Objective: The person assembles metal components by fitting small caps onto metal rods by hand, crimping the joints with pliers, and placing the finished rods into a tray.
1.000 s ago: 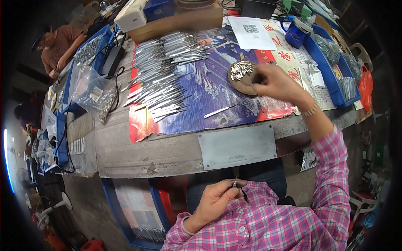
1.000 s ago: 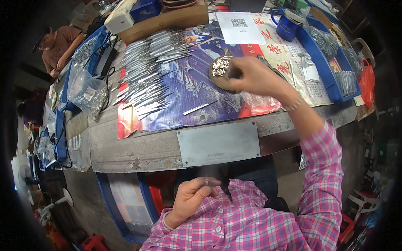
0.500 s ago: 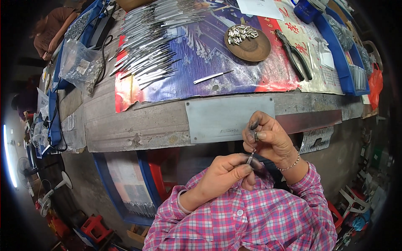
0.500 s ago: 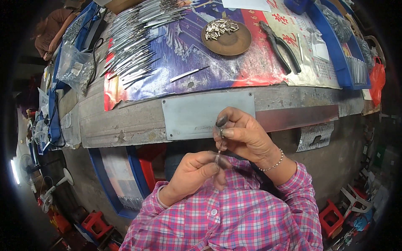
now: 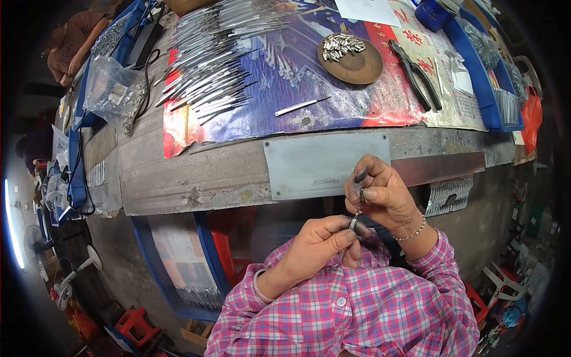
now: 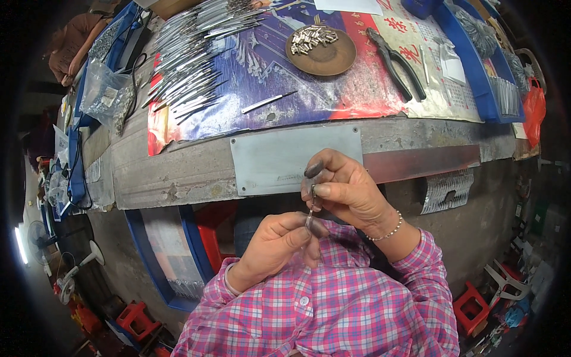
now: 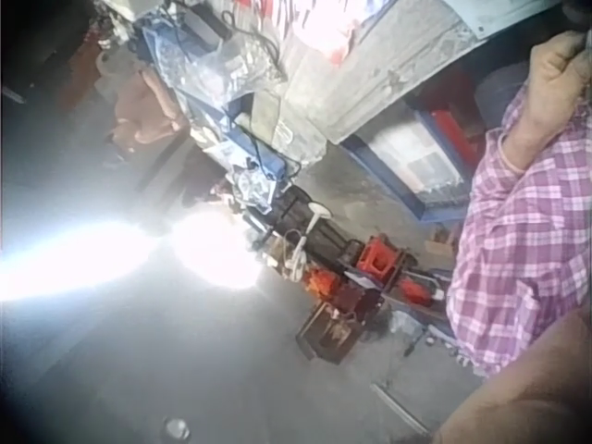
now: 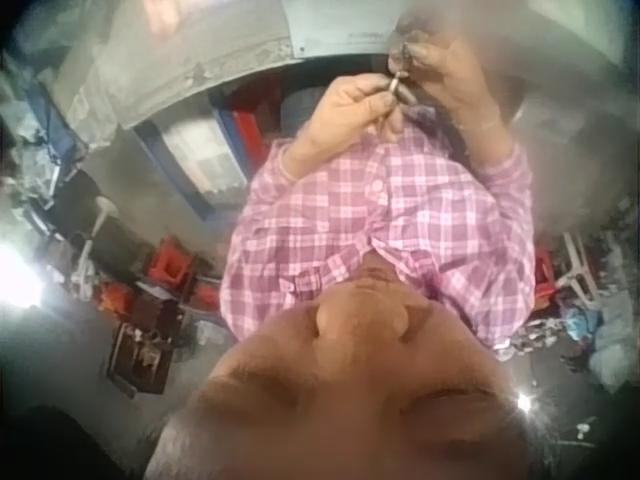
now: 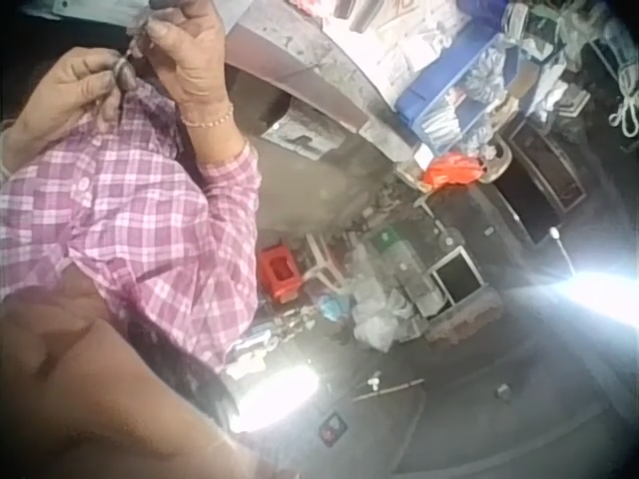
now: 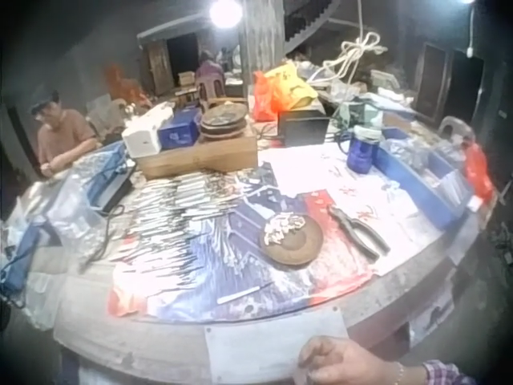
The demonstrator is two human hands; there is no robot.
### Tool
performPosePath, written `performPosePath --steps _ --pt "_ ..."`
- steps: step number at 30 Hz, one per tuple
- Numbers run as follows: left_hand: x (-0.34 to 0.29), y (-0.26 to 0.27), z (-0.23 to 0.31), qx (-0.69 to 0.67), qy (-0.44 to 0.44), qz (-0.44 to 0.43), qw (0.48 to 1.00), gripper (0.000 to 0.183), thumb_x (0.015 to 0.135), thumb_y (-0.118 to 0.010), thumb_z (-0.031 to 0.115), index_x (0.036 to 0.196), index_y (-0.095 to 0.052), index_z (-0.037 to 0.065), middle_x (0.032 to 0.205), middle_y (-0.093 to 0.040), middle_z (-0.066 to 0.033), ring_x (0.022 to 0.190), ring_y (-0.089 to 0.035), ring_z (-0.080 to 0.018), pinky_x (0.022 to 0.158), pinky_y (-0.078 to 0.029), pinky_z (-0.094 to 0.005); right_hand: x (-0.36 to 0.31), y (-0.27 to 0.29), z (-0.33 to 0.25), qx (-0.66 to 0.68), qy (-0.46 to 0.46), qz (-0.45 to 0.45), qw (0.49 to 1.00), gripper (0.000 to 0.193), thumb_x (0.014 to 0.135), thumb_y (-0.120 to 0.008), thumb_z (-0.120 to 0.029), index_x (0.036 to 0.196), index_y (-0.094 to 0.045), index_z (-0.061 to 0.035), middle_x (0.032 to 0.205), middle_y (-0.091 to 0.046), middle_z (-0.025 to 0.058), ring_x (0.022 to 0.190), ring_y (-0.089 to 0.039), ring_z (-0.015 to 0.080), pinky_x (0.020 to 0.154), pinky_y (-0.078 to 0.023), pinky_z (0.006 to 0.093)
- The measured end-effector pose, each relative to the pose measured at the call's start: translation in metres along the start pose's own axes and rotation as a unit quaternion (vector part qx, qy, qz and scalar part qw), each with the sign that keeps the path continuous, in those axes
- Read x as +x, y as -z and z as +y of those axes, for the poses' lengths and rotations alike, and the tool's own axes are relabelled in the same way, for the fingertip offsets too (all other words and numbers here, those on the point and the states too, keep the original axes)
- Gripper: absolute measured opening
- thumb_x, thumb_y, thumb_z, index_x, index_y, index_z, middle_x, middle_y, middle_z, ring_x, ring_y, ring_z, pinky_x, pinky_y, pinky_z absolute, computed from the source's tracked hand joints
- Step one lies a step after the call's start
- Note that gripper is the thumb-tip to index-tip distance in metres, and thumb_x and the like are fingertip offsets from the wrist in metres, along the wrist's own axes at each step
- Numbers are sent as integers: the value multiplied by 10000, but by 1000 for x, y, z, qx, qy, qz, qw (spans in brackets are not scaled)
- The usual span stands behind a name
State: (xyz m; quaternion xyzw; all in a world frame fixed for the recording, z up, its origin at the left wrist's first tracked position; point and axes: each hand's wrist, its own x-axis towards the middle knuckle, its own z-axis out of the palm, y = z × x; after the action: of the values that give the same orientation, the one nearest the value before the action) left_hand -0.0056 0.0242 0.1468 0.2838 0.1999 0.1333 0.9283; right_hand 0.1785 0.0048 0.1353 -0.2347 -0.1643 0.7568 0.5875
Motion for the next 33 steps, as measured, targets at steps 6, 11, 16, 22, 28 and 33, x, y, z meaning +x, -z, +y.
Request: performPosePath --steps 6,11,16,22,28,33 --pt "-2 5 -2 -21 -16 1 1000 280 938 -487 183 1042 -548 -69 727 -605 -97 671 -608 -167 624 -508 -271 0 -3 5 -65 14 -17 998 245 815 -620 -35 1031 -502 -42 862 -590 90 769 -549 127 673 -443 243" --pt "-3 8 -6 -39 -32 12 999 270 940 -482 177 1034 -555 -65 723 -603 -97 667 -608 -170 623 -511 -275 -3 -12 4 -209 16 -10 978 216 834 -610 -39 1027 -517 -10 914 -582 77 819 -558 113 674 -461 228" --pt "-4 10 -5 -74 -17 -16 997 255 939 -484 173 1015 -565 -55 727 -605 -96 667 -613 -170 622 -516 -281 -4 -6 6 -195 -11 -27 980 104 833 -615 -32 914 -567 12 887 -566 73 756 -552 103 631 -454 234" --pt "-5 4 -6 149 -61 80 984 206 944 -467 133 965 -578 -39 720 -615 -70 639 -614 -134 579 -499 -228 -9 -15 5 -275 -24 28 961 161 748 -720 -121 777 -613 -5 739 -555 48 683 -460 120 608 -373 227" --pt "-7 8 -5 -49 6 -43 998 184 930 -491 111 948 -579 -49 717 -616 -68 639 -608 -121 587 -507 -228 -3 -9 6 -215 5 -68 974 123 787 -672 -28 865 -585 8 773 -520 39 671 -527 88 589 -435 216" --pt "-2 4 -6 153 -48 55 986 230 910 -535 152 965 -582 -67 719 -607 -108 631 -607 -182 580 -513 -283 -8 -1 8 -248 -44 -24 968 209 793 -669 -54 978 -598 12 851 -545 48 747 -526 95 675 -439 230"
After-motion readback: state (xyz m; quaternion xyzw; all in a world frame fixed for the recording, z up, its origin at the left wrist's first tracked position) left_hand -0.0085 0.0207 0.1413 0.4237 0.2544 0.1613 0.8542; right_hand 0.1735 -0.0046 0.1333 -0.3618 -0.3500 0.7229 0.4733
